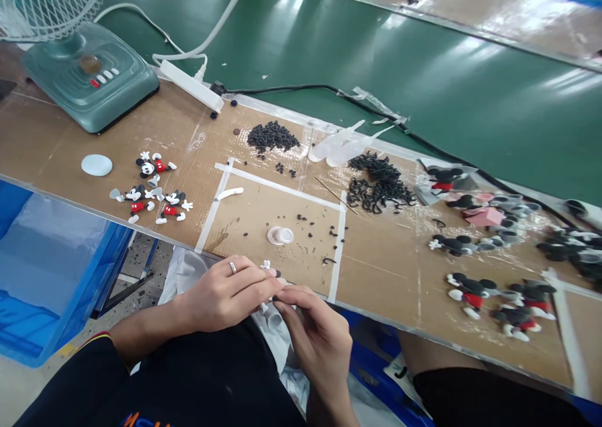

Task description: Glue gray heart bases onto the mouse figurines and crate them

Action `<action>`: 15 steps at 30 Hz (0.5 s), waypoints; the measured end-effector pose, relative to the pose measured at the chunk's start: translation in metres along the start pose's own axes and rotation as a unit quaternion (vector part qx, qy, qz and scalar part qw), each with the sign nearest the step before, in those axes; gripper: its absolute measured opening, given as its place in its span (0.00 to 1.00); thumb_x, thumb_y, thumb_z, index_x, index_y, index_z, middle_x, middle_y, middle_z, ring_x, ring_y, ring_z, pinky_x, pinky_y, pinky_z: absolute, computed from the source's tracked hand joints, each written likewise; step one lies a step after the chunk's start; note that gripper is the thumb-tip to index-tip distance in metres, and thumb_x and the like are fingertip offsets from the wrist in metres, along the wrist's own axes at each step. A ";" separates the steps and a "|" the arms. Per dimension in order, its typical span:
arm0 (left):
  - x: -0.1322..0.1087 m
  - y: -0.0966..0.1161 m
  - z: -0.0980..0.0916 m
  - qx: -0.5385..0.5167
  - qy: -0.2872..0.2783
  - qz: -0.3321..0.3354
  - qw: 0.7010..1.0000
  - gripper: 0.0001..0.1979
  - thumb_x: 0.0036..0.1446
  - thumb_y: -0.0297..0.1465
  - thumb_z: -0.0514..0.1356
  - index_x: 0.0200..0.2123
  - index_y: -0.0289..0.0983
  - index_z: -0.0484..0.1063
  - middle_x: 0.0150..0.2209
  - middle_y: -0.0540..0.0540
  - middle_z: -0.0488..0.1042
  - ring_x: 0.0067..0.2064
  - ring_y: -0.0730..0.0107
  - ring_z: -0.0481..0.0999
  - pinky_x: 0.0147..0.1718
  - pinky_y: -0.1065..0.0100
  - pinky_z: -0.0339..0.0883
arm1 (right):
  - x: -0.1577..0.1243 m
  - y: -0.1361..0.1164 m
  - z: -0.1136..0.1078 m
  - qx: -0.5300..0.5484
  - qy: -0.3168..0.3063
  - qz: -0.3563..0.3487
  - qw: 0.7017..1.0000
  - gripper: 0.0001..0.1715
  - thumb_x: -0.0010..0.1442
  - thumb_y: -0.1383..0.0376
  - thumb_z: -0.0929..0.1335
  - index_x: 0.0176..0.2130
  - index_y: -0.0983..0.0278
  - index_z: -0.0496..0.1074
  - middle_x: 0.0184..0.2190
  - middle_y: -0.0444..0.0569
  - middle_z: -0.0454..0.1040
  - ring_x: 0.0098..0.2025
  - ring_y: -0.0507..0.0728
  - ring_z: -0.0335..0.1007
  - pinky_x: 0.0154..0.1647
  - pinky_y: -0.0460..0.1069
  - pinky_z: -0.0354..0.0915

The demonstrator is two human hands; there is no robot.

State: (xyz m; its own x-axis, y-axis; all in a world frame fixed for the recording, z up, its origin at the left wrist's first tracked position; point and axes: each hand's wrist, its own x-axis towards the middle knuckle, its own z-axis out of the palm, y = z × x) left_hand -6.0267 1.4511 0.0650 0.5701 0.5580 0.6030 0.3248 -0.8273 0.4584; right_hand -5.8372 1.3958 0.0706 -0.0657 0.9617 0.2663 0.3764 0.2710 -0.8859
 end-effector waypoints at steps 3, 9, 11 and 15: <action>0.001 0.001 -0.002 0.003 -0.012 -0.003 1.000 0.14 0.64 0.24 0.57 0.53 0.30 0.69 0.43 0.39 0.80 0.46 0.64 0.78 0.47 0.62 0.76 | 0.000 0.000 -0.002 -0.001 -0.009 0.000 1.000 0.12 0.60 0.76 0.70 0.40 0.61 0.74 0.35 0.49 0.80 0.36 0.56 0.79 0.35 0.48 0.73; 0.003 0.005 -0.002 0.019 -0.009 -0.007 1.000 0.13 0.62 0.22 0.59 0.51 0.29 0.70 0.43 0.39 0.79 0.45 0.62 0.76 0.45 0.62 0.75 | 0.001 -0.004 -0.003 -0.029 -0.011 -0.007 0.999 0.10 0.61 0.76 0.69 0.38 0.61 0.73 0.34 0.48 0.79 0.35 0.54 0.77 0.35 0.47 0.72; 0.003 0.005 0.000 0.028 -0.006 -0.010 1.000 0.12 0.62 0.23 0.59 0.50 0.29 0.71 0.42 0.40 0.79 0.44 0.63 0.76 0.44 0.62 0.75 | 0.000 -0.004 -0.002 -0.034 -0.012 -0.013 0.999 0.11 0.61 0.77 0.69 0.39 0.62 0.73 0.34 0.48 0.79 0.35 0.53 0.77 0.35 0.46 0.71; 0.003 0.005 0.000 0.034 -0.016 -0.018 0.999 0.11 0.61 0.23 0.60 0.48 0.29 0.72 0.41 0.41 0.79 0.41 0.63 0.76 0.42 0.62 0.75 | -0.001 -0.001 0.002 -0.039 -0.022 -0.013 0.999 0.11 0.61 0.78 0.68 0.39 0.63 0.73 0.34 0.48 0.78 0.35 0.51 0.75 0.36 0.44 0.70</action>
